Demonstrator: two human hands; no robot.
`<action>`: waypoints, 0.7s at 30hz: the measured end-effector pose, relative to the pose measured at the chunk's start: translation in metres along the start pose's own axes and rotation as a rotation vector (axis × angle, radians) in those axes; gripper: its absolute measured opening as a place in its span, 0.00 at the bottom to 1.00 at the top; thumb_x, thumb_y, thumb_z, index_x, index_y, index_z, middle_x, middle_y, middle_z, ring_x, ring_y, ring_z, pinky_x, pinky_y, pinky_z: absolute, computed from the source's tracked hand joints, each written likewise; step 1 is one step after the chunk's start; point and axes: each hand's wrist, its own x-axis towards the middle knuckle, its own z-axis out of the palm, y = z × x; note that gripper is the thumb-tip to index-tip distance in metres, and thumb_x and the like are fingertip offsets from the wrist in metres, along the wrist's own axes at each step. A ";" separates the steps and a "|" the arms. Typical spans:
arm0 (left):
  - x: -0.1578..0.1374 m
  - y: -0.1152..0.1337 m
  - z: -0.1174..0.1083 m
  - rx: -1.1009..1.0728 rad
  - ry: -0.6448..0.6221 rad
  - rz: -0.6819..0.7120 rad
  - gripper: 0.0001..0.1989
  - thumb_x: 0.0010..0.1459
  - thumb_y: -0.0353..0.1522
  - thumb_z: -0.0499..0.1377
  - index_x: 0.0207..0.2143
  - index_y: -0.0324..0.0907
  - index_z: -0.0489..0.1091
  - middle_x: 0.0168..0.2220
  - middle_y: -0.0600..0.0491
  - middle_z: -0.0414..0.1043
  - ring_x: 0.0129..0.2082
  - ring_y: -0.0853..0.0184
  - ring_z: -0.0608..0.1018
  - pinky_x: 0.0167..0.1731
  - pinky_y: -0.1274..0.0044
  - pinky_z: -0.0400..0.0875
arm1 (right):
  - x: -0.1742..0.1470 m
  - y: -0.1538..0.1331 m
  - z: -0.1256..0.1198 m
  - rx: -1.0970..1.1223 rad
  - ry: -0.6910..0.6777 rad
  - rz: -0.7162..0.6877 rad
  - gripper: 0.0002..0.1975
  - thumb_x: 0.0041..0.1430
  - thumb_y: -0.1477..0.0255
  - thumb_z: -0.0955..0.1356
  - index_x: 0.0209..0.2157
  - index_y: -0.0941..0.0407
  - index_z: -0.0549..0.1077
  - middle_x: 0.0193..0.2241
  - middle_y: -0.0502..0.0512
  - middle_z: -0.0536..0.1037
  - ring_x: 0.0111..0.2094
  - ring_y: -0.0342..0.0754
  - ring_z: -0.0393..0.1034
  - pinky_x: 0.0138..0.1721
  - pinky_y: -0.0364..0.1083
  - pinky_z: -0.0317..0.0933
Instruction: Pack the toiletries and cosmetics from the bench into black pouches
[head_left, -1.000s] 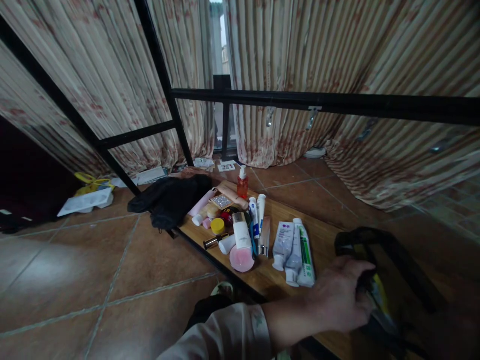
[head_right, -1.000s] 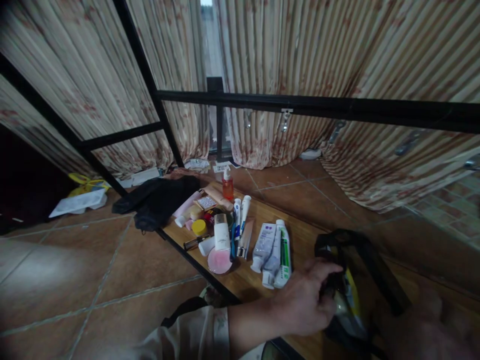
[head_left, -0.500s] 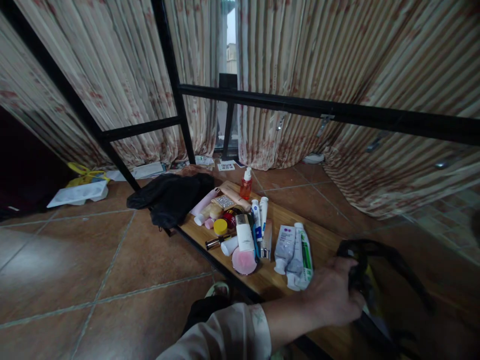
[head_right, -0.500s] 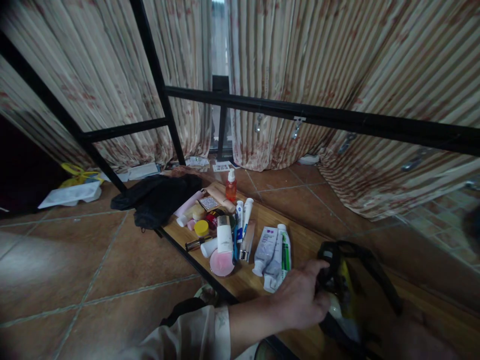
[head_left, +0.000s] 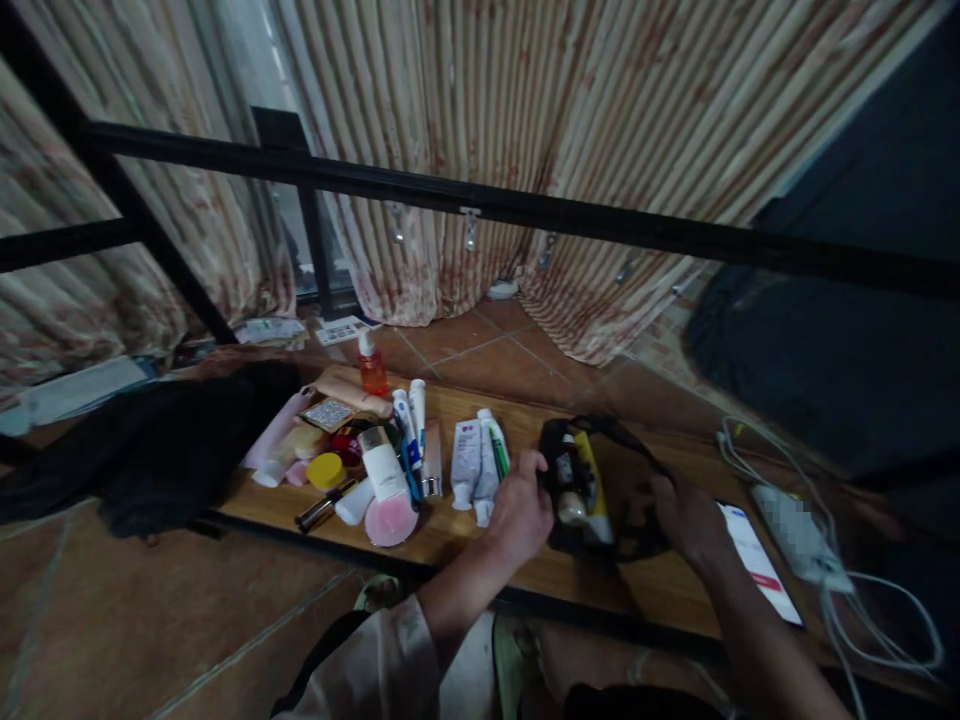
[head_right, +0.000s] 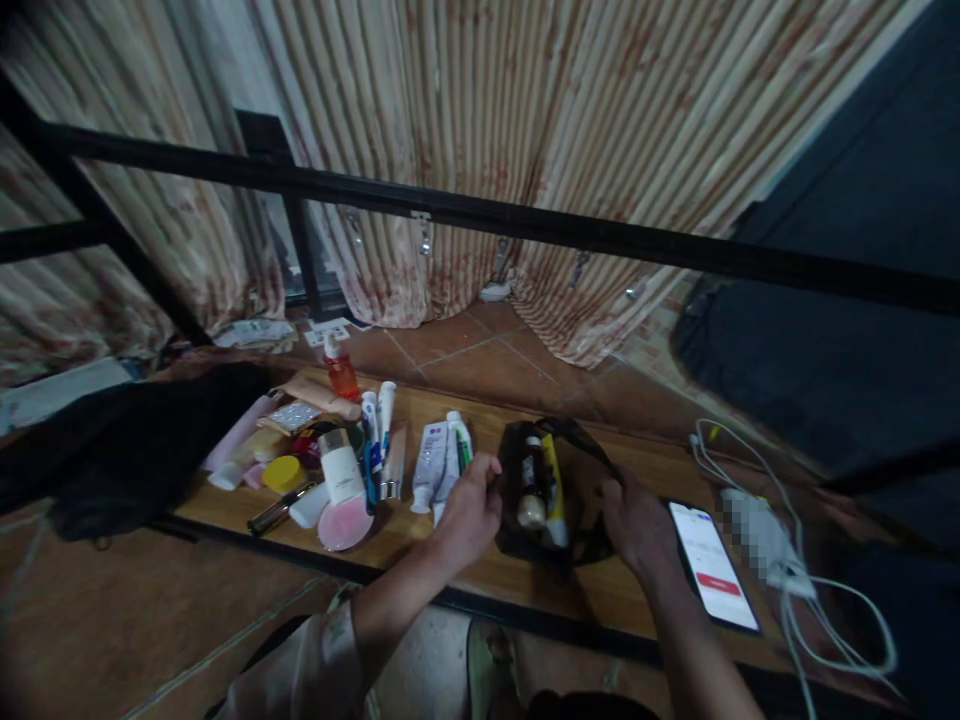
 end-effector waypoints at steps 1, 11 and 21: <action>0.001 0.000 0.000 -0.003 -0.001 -0.002 0.18 0.48 0.18 0.48 0.39 0.44 0.57 0.33 0.55 0.64 0.35 0.68 0.71 0.41 0.75 0.66 | -0.002 -0.004 -0.001 -0.082 0.077 -0.002 0.26 0.62 0.63 0.56 0.54 0.62 0.67 0.36 0.65 0.79 0.36 0.59 0.74 0.35 0.52 0.64; 0.001 0.006 0.011 -0.102 0.025 0.011 0.11 0.56 0.23 0.48 0.41 0.45 0.57 0.28 0.58 0.62 0.27 0.69 0.70 0.33 0.77 0.64 | -0.017 -0.034 -0.005 -0.361 0.378 -0.436 0.23 0.59 0.67 0.63 0.56 0.57 0.63 0.49 0.61 0.72 0.47 0.58 0.68 0.43 0.52 0.65; 0.000 0.010 0.015 -0.130 0.029 0.076 0.16 0.55 0.22 0.49 0.45 0.45 0.59 0.39 0.51 0.69 0.40 0.64 0.74 0.44 0.72 0.67 | -0.020 -0.077 -0.012 -0.184 0.310 -0.606 0.20 0.59 0.66 0.63 0.51 0.59 0.69 0.51 0.63 0.70 0.52 0.59 0.64 0.51 0.55 0.61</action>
